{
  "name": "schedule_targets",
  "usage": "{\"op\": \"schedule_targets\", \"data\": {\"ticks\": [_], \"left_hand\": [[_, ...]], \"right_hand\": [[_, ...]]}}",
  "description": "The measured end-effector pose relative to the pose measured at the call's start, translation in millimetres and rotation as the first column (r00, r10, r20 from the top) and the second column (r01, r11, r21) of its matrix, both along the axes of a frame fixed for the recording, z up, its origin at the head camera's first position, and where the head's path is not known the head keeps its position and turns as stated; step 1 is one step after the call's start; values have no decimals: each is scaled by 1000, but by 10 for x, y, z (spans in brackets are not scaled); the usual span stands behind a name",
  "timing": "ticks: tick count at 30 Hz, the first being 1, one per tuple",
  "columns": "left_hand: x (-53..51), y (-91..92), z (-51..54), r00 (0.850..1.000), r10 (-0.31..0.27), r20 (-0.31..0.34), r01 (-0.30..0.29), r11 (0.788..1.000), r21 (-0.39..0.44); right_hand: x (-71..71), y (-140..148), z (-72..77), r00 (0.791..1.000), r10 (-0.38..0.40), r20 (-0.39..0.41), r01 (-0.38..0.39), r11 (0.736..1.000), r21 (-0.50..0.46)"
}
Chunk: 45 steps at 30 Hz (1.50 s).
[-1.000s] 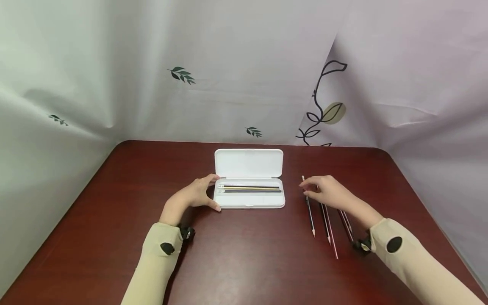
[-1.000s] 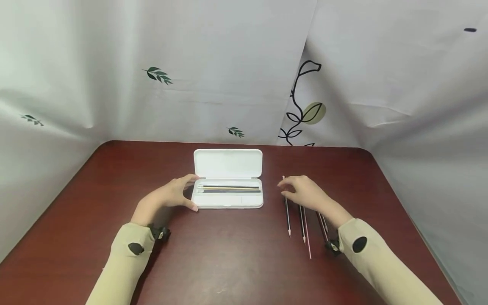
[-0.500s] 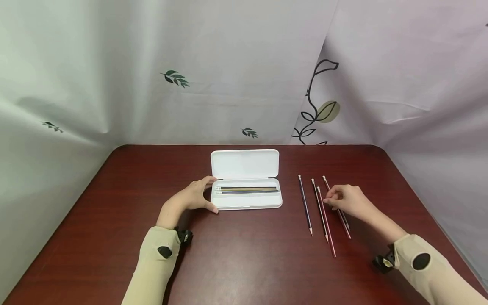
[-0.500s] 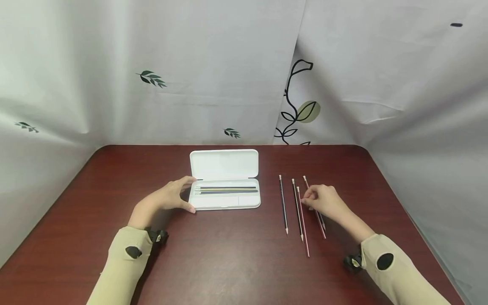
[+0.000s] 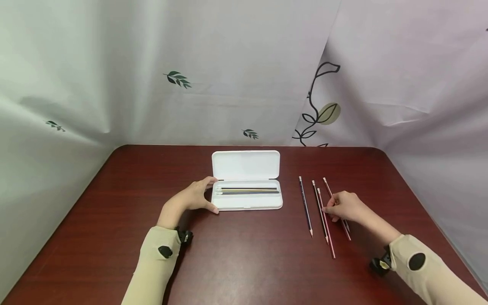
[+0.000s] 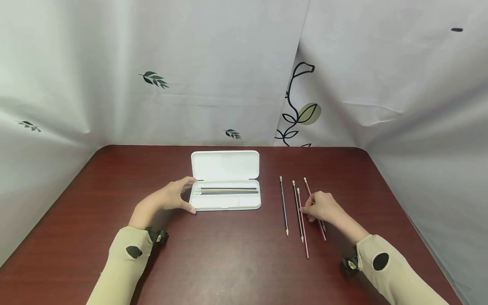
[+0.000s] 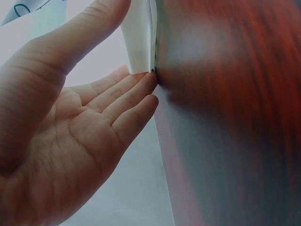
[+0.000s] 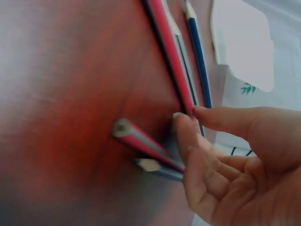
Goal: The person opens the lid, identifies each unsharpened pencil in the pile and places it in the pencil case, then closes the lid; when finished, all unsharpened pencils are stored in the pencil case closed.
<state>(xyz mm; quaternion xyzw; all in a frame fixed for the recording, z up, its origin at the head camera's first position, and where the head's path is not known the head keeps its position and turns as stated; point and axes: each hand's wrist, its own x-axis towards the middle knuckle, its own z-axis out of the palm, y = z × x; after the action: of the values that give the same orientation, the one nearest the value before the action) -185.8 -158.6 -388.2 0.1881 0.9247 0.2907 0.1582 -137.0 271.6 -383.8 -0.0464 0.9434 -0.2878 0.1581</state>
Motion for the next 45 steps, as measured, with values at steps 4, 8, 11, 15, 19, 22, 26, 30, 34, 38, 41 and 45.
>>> {"op": "schedule_targets", "data": {"ticks": [4,8,11,15,19,22,26,30,34,38,41,45], "left_hand": [[8,-3,-5,1000,-4,-2,4,1000,2],[14,0,-12,1000,-14,-15,14,1000,5],[13,1,-19,1000,-18,-24,18,1000,0],[13,-2,-23,1000,-11,-17,11,1000,-9],[6,-5,-28,1000,-5,-7,5,1000,-9],[0,-10,-31,1000,-3,-7,3,1000,-8],[-4,-24,-30,1000,-2,-10,2,1000,-11],[1,-28,-15,1000,-4,-16,4,1000,-7],[5,-20,-3,1000,-7,-21,7,1000,2],[10,-12,-2,1000,-6,-17,6,1000,6],[13,-4,-3,1000,-3,-12,3,1000,4],[16,9,4,1000,0,-9,0,1000,-8]], "right_hand": [[-77,-33,11,993,-24,112,23,1000,3],[-155,-32,-9,988,-29,152,30,1000,-6],[-181,-22,-22,984,-38,174,43,999,-27],[-180,-19,-26,987,-22,159,29,998,-46],[-195,-8,11,996,-11,89,14,999,-30],[-229,4,83,998,-6,62,8,999,-31],[-309,-14,223,999,-1,51,7,994,-112],[-431,-95,360,1000,8,-10,-10,978,-210],[-574,-229,443,996,37,-79,-57,962,-267],[-709,-368,488,990,52,-135,-90,950,-300],[-799,-461,518,983,56,-176,-112,939,-325],[-904,-612,550,975,54,-214,-135,912,-386]]}}
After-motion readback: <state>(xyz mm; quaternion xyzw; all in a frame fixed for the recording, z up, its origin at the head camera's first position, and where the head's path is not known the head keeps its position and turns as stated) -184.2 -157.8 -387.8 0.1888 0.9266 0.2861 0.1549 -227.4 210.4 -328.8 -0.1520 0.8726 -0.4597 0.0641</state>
